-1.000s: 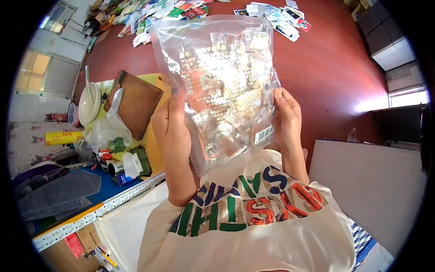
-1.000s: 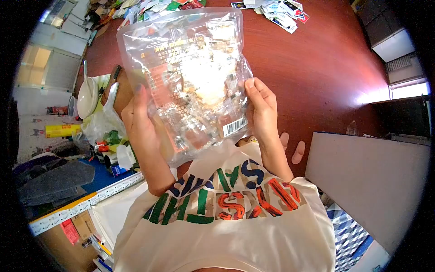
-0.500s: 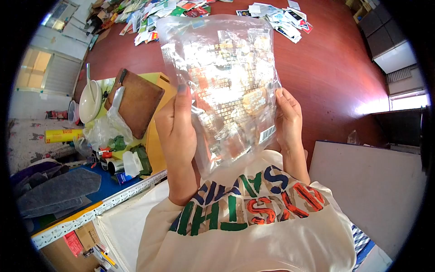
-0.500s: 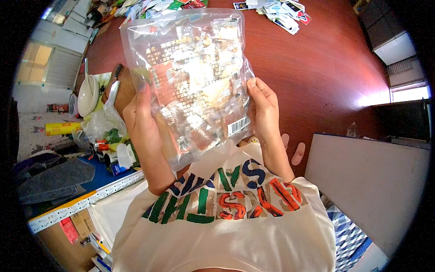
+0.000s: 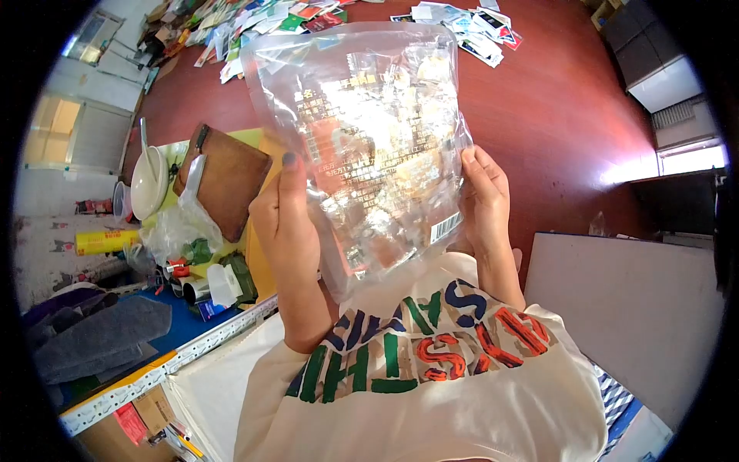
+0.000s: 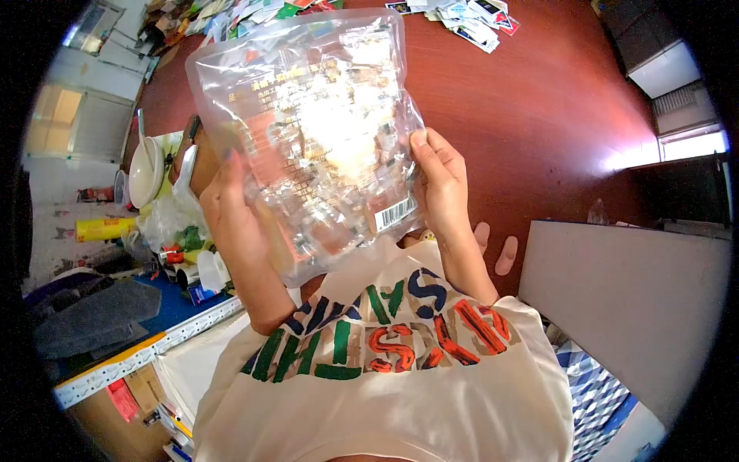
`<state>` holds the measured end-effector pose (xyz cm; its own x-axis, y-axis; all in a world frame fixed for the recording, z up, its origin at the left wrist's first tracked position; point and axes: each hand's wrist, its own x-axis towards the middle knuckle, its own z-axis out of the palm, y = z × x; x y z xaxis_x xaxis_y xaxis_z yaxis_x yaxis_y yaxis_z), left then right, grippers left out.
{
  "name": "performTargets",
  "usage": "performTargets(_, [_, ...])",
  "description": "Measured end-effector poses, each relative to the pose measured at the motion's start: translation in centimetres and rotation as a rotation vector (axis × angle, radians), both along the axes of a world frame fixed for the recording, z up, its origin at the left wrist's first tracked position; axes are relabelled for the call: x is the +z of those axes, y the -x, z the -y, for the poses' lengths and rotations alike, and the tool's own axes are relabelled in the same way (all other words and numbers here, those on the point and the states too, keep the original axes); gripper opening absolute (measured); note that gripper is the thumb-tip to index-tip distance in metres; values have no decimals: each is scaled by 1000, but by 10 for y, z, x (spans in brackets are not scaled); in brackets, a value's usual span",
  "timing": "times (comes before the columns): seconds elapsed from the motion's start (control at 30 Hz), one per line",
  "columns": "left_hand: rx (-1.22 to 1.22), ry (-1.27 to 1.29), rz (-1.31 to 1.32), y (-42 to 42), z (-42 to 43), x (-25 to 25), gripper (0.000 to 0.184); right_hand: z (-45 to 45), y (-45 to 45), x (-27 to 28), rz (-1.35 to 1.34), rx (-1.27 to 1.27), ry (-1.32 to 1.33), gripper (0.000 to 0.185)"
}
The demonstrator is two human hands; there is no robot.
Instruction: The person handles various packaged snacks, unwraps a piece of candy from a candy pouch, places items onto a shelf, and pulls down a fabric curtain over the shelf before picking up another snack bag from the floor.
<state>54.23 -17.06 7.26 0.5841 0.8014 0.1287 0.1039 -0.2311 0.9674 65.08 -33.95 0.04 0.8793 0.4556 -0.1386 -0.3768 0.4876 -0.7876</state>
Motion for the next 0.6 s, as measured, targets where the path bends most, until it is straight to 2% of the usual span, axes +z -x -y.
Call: performTargets(0.6, [-29,39,49,-2,-4,-1,43,4,-3,-5,81,-14,-31,20])
